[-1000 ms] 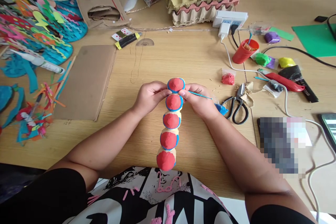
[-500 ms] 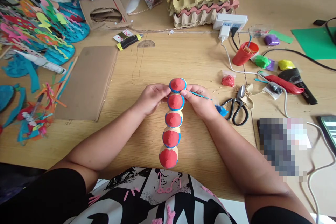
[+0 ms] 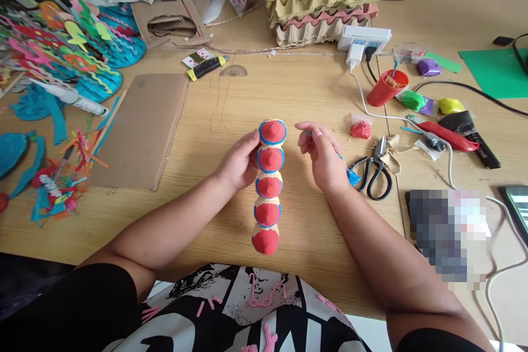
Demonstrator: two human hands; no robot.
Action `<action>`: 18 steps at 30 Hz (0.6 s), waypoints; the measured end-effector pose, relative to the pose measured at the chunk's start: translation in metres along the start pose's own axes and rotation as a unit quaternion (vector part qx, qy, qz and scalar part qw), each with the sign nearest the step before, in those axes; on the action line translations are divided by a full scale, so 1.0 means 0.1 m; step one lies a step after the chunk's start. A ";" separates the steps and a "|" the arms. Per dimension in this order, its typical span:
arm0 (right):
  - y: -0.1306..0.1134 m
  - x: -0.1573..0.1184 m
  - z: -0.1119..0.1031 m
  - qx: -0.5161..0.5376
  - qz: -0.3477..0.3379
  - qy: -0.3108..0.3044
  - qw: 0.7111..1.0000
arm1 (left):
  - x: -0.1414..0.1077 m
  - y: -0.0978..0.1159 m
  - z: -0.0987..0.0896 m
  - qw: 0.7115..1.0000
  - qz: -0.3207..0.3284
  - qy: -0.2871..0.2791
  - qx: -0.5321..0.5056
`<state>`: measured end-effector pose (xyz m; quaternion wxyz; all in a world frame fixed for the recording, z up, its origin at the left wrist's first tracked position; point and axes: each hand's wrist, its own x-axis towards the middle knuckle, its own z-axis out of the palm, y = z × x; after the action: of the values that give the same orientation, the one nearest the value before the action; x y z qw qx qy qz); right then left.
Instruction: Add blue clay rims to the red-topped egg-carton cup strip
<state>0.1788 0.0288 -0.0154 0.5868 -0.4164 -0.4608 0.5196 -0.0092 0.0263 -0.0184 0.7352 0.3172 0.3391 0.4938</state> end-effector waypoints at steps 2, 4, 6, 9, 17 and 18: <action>-0.07 0.00 0.00 -0.001 -0.026 0.018 1.000 | 0.01 0.01 -0.01 1.000 0.002 0.019 0.022; -0.14 -0.02 -0.01 -0.003 -0.045 -0.006 0.999 | 0.01 0.01 -0.01 0.998 0.011 0.035 0.046; -0.19 -0.06 -0.03 -0.025 -0.052 -0.048 0.997 | 0.00 0.01 -0.01 0.996 0.023 0.039 0.073; -0.24 -0.12 -0.04 -0.062 -0.038 -0.111 0.991 | -0.01 0.01 0.01 0.994 0.029 0.024 0.105; -0.25 -0.15 0.01 -0.098 -0.047 -0.167 0.980 | 0.01 0.00 0.01 0.997 0.020 -0.021 0.067; -0.24 -0.14 0.02 -0.098 -0.045 -0.166 0.980 | 0.00 0.00 0.02 0.997 0.015 -0.023 0.065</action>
<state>0.1821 0.0119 0.0067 0.4810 -0.3585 -0.6189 0.5071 -0.0078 0.0266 -0.0174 0.7129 0.3809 0.3490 0.4742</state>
